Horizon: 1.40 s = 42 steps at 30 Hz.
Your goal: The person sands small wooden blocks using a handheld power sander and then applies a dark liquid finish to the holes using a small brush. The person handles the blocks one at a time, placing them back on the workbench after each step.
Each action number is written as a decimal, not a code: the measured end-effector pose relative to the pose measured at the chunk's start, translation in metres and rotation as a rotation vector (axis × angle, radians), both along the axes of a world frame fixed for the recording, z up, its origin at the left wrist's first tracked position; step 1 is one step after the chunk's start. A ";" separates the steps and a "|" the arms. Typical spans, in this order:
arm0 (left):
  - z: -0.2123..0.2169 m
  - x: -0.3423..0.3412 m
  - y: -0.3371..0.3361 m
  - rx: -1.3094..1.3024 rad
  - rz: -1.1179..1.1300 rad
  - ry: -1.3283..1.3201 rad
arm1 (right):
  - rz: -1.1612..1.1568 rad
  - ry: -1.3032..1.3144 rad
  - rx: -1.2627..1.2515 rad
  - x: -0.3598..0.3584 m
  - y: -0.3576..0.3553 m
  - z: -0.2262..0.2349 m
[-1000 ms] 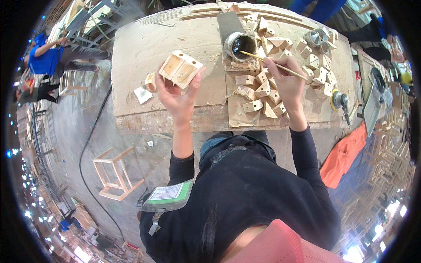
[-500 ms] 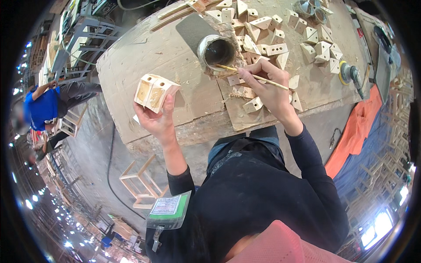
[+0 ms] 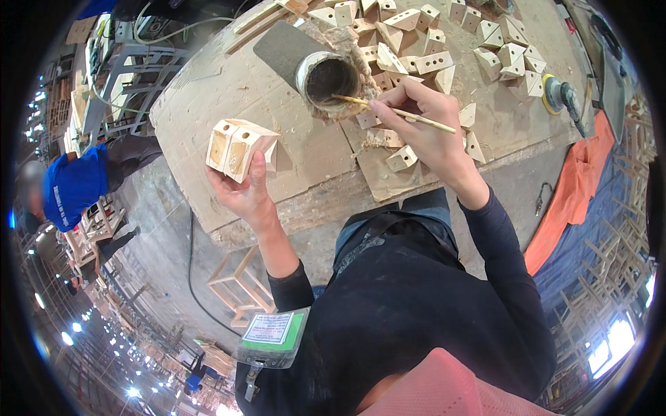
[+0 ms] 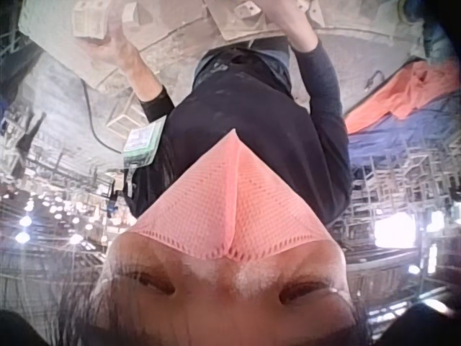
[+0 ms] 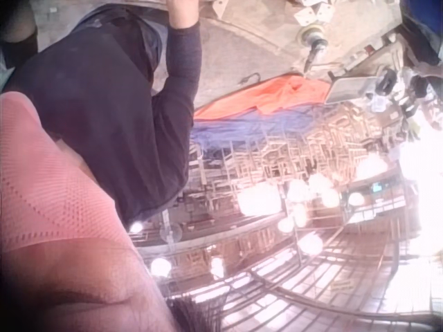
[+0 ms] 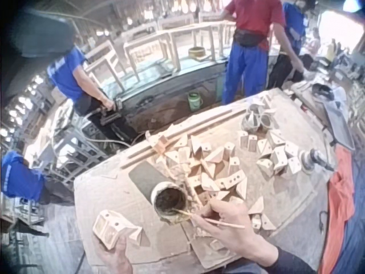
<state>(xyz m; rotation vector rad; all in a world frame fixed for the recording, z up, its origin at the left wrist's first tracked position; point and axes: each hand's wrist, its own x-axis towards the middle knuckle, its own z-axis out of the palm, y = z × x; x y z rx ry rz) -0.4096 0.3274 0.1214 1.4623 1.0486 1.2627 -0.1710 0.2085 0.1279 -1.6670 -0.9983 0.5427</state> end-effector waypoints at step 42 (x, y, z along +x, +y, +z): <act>0.006 -0.012 -0.027 0.014 0.026 0.002 | 0.145 0.191 -0.087 0.010 0.003 0.000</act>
